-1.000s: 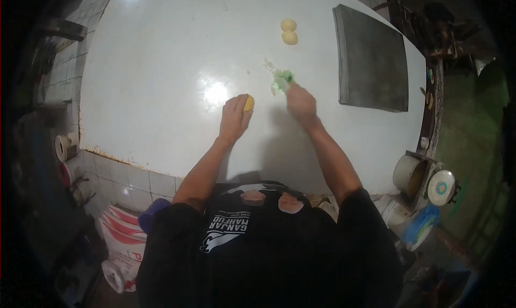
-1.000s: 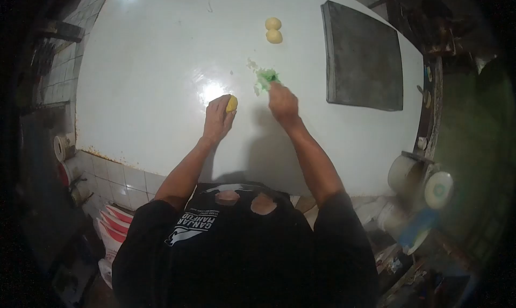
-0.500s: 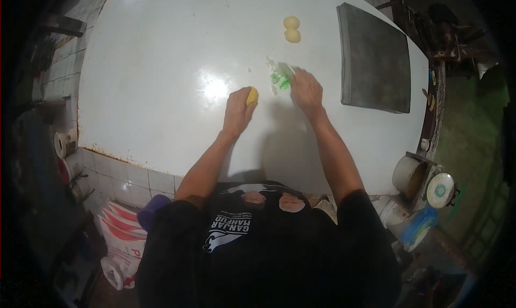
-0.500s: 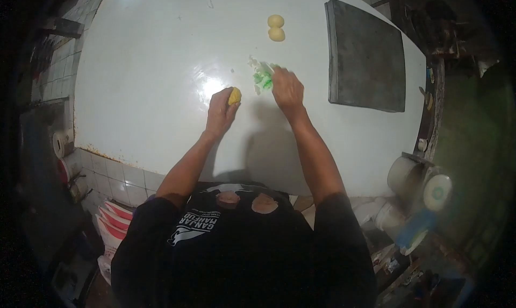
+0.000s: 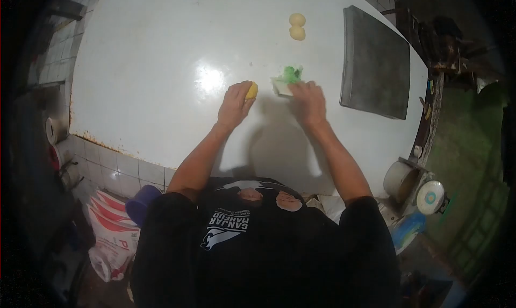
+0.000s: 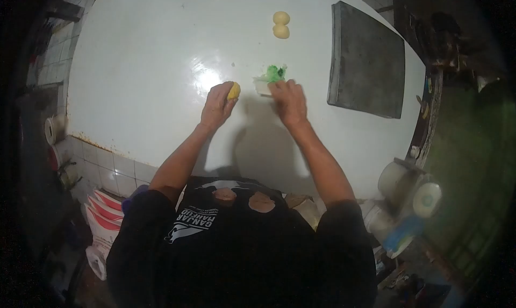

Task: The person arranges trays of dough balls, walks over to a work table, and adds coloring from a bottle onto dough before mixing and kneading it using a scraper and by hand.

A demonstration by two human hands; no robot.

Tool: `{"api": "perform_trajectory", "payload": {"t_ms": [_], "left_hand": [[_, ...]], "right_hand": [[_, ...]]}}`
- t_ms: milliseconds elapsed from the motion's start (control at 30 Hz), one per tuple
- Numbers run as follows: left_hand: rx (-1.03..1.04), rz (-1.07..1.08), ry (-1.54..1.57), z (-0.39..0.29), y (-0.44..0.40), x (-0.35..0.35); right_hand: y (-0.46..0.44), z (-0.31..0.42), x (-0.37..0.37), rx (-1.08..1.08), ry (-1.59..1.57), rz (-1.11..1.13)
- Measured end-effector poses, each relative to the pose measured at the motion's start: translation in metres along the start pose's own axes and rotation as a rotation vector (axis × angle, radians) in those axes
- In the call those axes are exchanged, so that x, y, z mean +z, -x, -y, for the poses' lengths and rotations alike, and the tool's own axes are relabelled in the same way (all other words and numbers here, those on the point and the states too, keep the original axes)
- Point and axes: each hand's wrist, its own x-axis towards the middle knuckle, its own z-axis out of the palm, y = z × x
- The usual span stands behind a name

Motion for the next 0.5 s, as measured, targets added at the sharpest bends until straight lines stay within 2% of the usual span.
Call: {"api": "perform_trajectory", "payload": {"t_ms": [67,100,167,233,333,400,433,500], "left_hand": [[0.020,0.006,0.002,0.001,0.002,0.001],[0.025,-0.002,0.001,0.000,-0.002,0.000],[0.030,0.001,0.015,0.001,-0.005,0.000],[0.017,0.013,0.026,0.002,0.002,-0.003],[-0.039,0.036,0.053,0.000,-0.007,0.000],[-0.026,0.016,0.032,-0.002,-0.005,0.001],[-0.025,0.013,0.033,-0.004,-0.007,0.001],[-0.071,0.037,0.053,-0.005,-0.006,-0.004]], "right_hand": [[0.019,0.016,0.024,-0.015,0.050,0.116],[0.019,0.016,0.029,-0.004,0.055,0.101],[0.021,0.016,0.042,0.111,-0.057,-0.095],[0.012,0.003,0.041,0.224,0.036,-0.152],[0.011,0.018,0.037,0.206,0.031,-0.204],[0.014,0.043,0.041,0.113,-0.019,-0.068],[0.018,0.033,0.054,0.111,-0.016,-0.069],[0.022,0.007,0.077,0.181,0.172,-0.303]]}}
